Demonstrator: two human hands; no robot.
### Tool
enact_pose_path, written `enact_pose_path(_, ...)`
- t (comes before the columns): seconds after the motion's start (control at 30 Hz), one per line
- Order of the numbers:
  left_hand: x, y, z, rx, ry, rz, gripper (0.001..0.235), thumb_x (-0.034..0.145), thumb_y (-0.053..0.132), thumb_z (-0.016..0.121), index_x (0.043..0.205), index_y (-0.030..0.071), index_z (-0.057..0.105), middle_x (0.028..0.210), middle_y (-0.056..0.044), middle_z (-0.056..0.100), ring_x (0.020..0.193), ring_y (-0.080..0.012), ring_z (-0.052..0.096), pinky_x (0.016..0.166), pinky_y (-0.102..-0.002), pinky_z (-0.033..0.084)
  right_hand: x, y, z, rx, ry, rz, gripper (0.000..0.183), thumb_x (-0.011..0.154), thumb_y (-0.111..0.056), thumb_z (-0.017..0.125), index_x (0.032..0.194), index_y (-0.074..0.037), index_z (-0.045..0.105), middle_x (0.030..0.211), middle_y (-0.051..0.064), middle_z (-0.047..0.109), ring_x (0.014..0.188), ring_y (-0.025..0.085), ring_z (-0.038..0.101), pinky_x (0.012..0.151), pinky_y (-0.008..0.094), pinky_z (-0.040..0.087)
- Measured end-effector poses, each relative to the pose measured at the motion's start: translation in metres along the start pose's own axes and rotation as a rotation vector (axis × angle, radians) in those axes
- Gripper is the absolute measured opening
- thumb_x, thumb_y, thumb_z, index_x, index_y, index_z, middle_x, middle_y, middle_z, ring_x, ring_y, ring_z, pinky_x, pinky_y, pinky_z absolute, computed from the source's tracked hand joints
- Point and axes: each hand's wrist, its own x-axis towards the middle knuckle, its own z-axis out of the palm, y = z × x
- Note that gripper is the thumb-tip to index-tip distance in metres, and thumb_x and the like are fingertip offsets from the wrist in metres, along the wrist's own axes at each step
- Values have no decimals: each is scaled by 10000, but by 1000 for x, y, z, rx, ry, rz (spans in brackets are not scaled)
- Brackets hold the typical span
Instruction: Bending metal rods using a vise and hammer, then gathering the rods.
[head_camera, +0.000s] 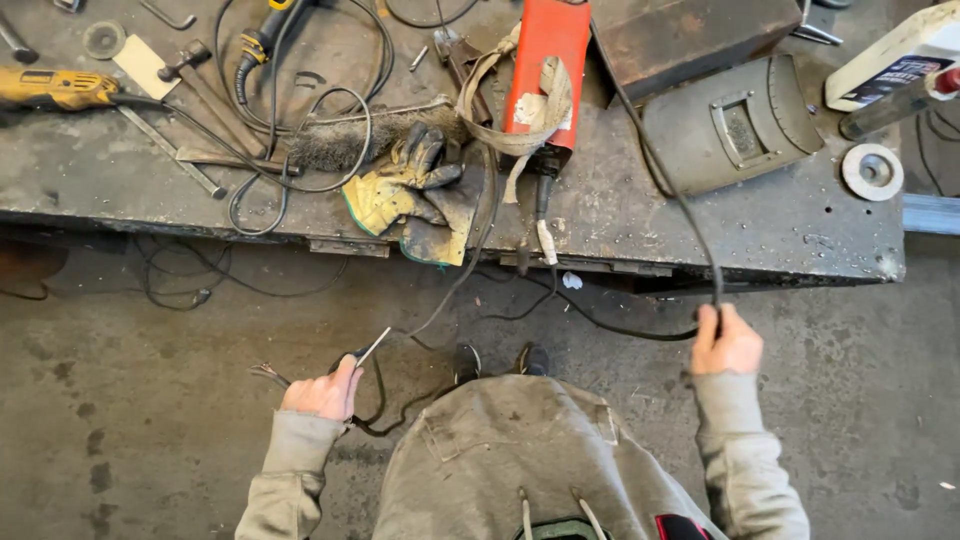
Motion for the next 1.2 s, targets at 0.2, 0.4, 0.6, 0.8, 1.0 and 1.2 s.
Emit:
enact_pose_path(0.2, 24, 15, -17, -18, 133, 82, 184, 938, 281, 654, 1038, 128, 639, 530, -142, 634, 432, -332, 623, 416, -471, 461, 33, 38, 19, -299, 48, -19, 360, 1085, -409, 616, 984, -76, 713, 853, 250, 686, 815, 497, 650, 700, 581, 518)
enact_pose_path(0.4, 17, 8, -30, 11, 195, 141, 169, 953, 271, 651, 977, 111, 603, 604, -114, 660, 437, -312, 613, 410, -446, 453, 24, 45, 35, -387, -27, 52, 382, 1037, -457, 629, 977, -88, 711, 860, 241, 707, 800, 491, 663, 672, 582, 520)
enact_pose_path(0.6, 17, 12, -59, 54, 207, 165, 171, 931, 268, 658, 979, 110, 613, 570, -106, 633, 400, -306, 585, 390, -445, 439, 34, 29, -6, -394, 98, -103, 360, 1115, -415, 632, 996, -81, 689, 896, 209, 691, 825, 462, 662, 708, 554, 515)
enact_pose_path(0.8, 22, 18, -54, -1, 174, 81, 153, 951, 259, 651, 946, 117, 594, 552, -99, 614, 393, -299, 580, 378, -428, 426, 49, 54, 7, -422, 117, -152, 376, 1145, -420, 616, 998, -79, 677, 879, 196, 692, 853, 447, 670, 710, 550, 518)
enact_pose_path(1.0, 16, 30, -35, 46, 163, 132, 186, 938, 294, 662, 904, 131, 580, 519, -116, 583, 410, -317, 578, 392, -447, 431, 16, 85, 91, -492, -254, 91, 400, 983, -543, 603, 1115, -190, 736, 957, 200, 754, 905, 457, 715, 772, 559, 575)
enact_pose_path(1.2, 14, 24, -37, 26, 200, 159, 163, 937, 268, 650, 927, 120, 582, 587, -112, 623, 417, -313, 590, 393, -447, 438, 17, 138, 140, -308, -219, -135, 590, 822, -589, 758, 1076, -58, 724, 956, 254, 679, 871, 454, 670, 753, 490, 556)
